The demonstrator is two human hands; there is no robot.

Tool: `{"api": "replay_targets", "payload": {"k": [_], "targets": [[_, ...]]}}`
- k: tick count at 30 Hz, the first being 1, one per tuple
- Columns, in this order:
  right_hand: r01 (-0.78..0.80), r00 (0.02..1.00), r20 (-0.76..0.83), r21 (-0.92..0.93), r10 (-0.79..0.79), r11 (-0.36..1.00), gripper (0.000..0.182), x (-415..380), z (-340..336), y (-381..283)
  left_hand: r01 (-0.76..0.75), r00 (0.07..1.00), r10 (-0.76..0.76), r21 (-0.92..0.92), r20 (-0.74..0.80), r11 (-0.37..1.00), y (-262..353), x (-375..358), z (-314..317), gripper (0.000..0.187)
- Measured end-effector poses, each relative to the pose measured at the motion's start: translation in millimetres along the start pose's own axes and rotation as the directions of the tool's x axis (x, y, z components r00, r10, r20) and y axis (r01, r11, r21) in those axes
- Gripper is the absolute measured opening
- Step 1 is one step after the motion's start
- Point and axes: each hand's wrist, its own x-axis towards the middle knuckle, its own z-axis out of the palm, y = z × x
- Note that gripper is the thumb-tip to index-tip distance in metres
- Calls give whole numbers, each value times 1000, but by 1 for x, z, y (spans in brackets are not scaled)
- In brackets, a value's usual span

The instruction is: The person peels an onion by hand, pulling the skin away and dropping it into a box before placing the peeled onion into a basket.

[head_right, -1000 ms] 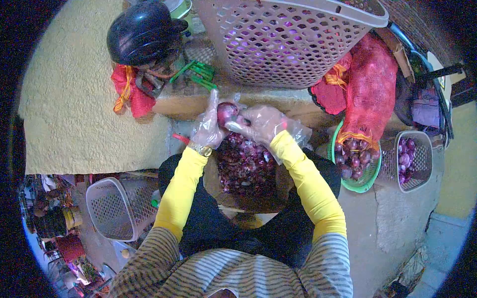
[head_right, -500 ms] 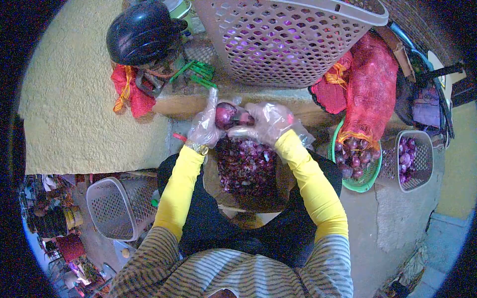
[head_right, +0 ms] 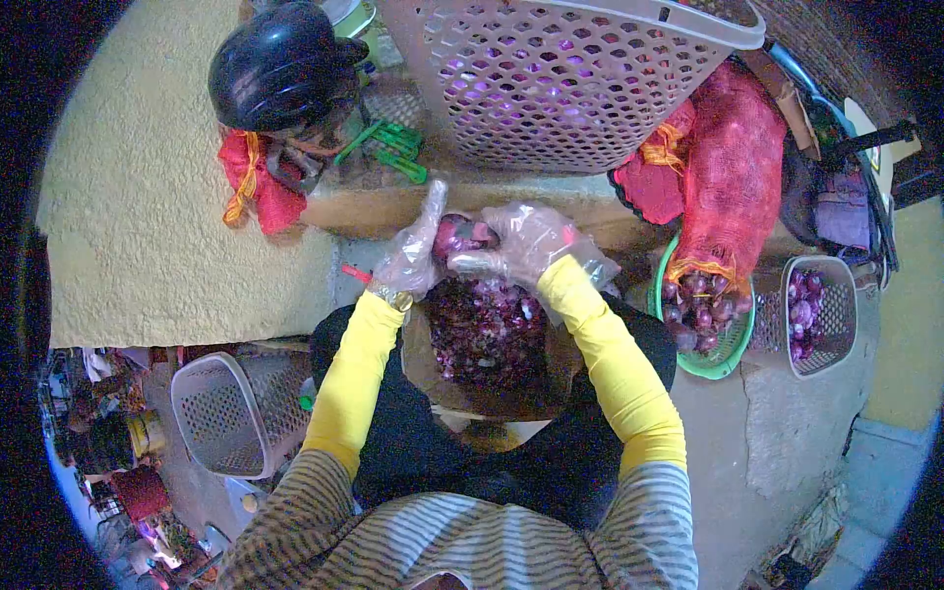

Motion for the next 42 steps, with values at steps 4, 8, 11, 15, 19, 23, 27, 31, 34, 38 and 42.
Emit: {"api": "replay_targets", "payload": {"k": [4,8,11,15,19,23,27,31,34,38,42], "targets": [[-7,999,39,-12,8,1000,65,2,1,1,21,977,-14,34,-211,999,55,-28,49,75],[20,999,45,-41,-18,999,63,2,3,3,-132,986,158,336,-50,932,82,-55,60,71],[48,999,28,-64,-46,997,63,4,11,10,-478,841,475,768,261,425,82,-57,57,98],[90,996,3,-57,-90,994,62,2,14,11,-461,858,441,773,262,437,79,-57,55,104],[60,996,83,-203,-44,977,60,-4,0,-2,-398,916,351,561,195,726,27,-18,22,89],[153,986,102,-217,-134,964,54,-10,-2,-5,-73,993,80,74,-87,995,22,-19,20,72],[153,977,184,-248,-109,957,58,-13,-2,-5,140,976,-169,-198,-139,970,83,-44,55,113],[173,964,237,-214,-121,961,60,-17,-2,-8,-407,879,431,790,203,458,73,-55,43,118],[195,945,305,-230,-120,953,62,-18,2,-7,-362,868,477,832,138,419,63,-48,40,96],[253,923,347,-229,-164,940,65,-18,5,-8,82,981,-149,-435,-122,897,65,-29,41,64],[171,888,461,-332,1,927,68,-13,13,-7,44,982,-165,-747,-89,663,65,-26,40,59]]}}
